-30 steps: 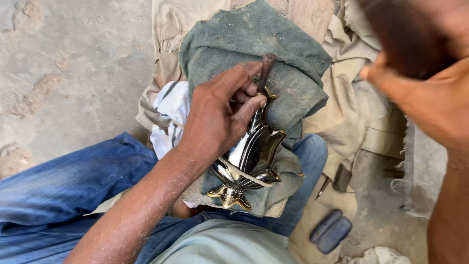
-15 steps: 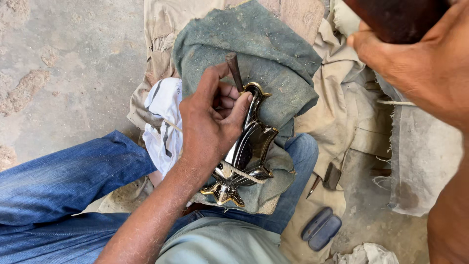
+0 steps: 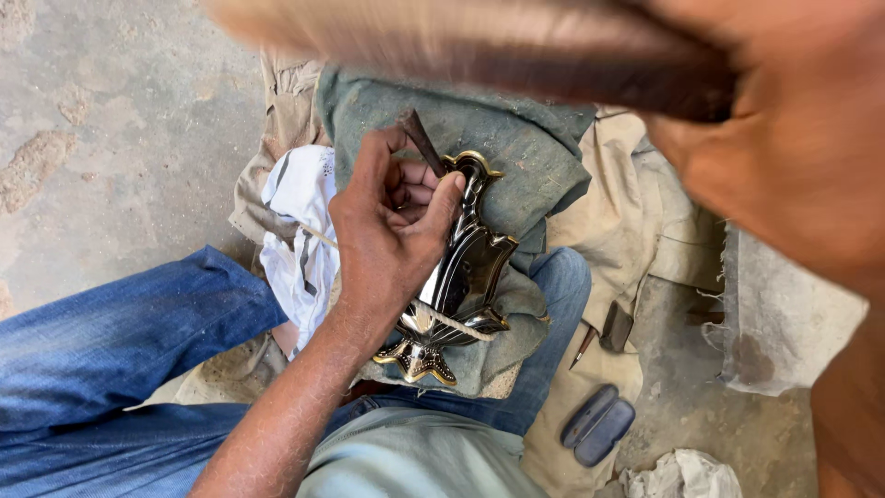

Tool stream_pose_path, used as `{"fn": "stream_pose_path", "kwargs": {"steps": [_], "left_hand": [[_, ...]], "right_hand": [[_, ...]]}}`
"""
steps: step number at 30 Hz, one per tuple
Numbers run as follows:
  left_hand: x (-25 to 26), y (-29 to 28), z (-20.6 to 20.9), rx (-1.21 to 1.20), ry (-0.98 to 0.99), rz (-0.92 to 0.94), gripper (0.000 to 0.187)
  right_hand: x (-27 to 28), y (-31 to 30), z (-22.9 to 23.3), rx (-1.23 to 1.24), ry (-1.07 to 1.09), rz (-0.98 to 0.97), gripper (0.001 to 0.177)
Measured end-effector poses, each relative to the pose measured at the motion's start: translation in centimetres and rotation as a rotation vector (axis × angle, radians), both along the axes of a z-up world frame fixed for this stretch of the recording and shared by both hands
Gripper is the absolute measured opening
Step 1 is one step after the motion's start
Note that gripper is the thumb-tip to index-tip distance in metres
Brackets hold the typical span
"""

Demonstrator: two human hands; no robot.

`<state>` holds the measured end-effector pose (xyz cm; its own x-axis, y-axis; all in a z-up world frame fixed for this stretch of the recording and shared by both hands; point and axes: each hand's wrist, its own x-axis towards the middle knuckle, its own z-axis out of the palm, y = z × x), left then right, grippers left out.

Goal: The person sits on the floor and uses a hammer and chisel to shape a shiny metal object resting on a cloth-covered block. The person repeatedly strikes the chisel with the hammer to refine the object's edges and surface.

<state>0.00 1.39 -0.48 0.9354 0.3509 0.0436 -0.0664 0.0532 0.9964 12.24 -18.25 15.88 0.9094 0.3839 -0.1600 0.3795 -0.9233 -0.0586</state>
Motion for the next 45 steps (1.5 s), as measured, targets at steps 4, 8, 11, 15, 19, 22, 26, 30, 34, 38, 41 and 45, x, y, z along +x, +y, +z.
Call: {"fn": "stream_pose_path", "kwargs": {"steps": [4, 8, 11, 15, 19, 22, 26, 30, 34, 38, 41, 45], "left_hand": [[-0.5, -0.2, -0.3, 0.061, 0.022, 0.018, 0.04], [-0.3, -0.5, -0.2, 0.069, -0.01, 0.036, 0.037], [-0.5, -0.5, 0.0, 0.124, -0.021, 0.037, 0.04], [-0.6, -0.4, 1.1, 0.261, -0.081, 0.031, 0.043], [0.0, 0.3, 2.3, 0.345, -0.002, -0.064, 0.04], [0.6, 1.0, 3.0, 0.403, -0.088, -0.151, 0.046], [1.7, 1.4, 3.9, 0.421, -0.025, -0.25, 0.046], [2.2, 1.8, 4.4, 0.496, -0.07, -0.302, 0.047], [2.8, 1.9, 5.2, 0.511, -0.089, -0.373, 0.048], [2.8, 2.3, 4.9, 0.567, -0.177, -0.462, 0.045], [3.8, 2.4, 5.3, 0.609, -0.181, -0.521, 0.043], [3.9, 3.0, 5.3, 0.651, -0.252, -0.614, 0.045]], "right_hand": [[0.0, -0.5, -0.5, 0.112, 0.02, -0.036, 0.063], [-0.1, 0.4, 0.1, 0.062, 0.095, -0.115, 0.047], [-0.5, 1.1, 0.7, 0.194, 0.025, 0.201, 0.033], [-0.8, 1.3, 1.5, 0.053, 0.001, 0.442, 0.023], [0.4, 1.7, 0.8, -0.2, 0.213, 0.17, 0.022], [1.2, 1.0, 0.0, -0.215, 0.245, 0.121, 0.024], [1.2, -2.2, -0.7, -0.364, 0.189, 0.108, 0.027], [0.1, -5.2, -2.5, 0.044, 0.196, 0.014, 0.028], [-1.1, -7.9, -4.2, 0.105, 0.289, -0.088, 0.03], [-3.0, -9.8, -5.5, 0.322, 0.346, -0.224, 0.016], [-5.6, -10.2, -7.3, 0.417, 0.196, -0.058, 0.03], [-8.8, -10.6, -8.6, 0.644, 0.205, -0.303, 0.021]]}}
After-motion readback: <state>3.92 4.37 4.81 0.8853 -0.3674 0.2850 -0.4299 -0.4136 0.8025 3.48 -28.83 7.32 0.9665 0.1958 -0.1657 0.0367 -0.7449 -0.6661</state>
